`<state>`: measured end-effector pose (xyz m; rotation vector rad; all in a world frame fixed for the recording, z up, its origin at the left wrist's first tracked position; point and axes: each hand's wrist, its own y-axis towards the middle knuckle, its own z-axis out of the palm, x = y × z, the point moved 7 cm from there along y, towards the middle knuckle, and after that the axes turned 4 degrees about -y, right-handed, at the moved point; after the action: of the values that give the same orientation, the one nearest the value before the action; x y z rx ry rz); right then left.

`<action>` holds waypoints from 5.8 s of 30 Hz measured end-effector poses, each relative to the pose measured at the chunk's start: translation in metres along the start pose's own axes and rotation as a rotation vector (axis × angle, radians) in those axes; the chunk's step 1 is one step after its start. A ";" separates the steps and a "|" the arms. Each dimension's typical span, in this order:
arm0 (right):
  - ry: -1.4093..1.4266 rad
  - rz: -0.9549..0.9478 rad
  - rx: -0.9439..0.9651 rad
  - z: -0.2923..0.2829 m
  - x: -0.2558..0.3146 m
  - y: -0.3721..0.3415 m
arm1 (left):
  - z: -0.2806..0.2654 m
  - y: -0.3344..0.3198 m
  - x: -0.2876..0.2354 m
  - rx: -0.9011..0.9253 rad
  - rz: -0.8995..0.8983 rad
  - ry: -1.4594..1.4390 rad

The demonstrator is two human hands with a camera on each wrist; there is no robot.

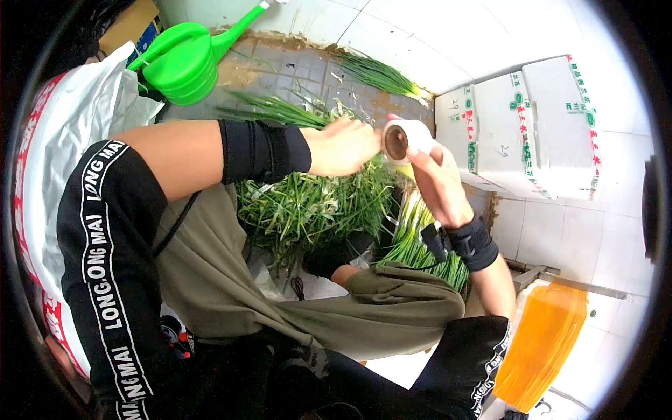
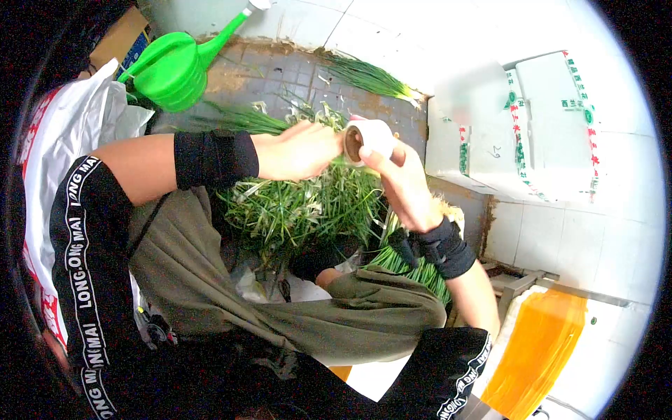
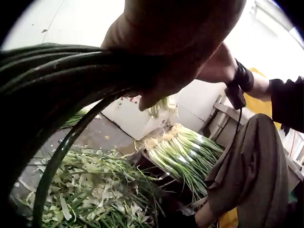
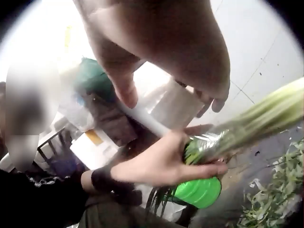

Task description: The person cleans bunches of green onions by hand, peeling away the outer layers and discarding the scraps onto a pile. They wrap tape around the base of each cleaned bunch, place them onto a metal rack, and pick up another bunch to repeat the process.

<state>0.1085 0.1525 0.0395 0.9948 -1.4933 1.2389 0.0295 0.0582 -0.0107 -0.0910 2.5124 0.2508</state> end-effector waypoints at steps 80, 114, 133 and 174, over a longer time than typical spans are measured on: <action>-0.666 -0.473 -0.079 0.025 0.010 -0.042 | -0.029 0.037 0.149 -0.270 -0.613 -0.589; -1.475 0.368 -0.426 -0.267 -0.338 -0.041 | 0.058 0.050 0.023 0.406 -0.284 -0.849; -0.221 -0.074 -0.660 -0.088 -0.058 0.010 | 0.062 0.065 -0.012 -0.016 -0.166 -0.397; -0.597 -0.195 -1.104 -0.323 0.065 -0.120 | 0.030 0.054 0.050 -0.006 -0.302 -0.781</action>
<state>0.2575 0.4495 0.1517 0.6979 -2.0716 -0.1540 -0.0004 0.1171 -0.0550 -0.3075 1.6949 0.1312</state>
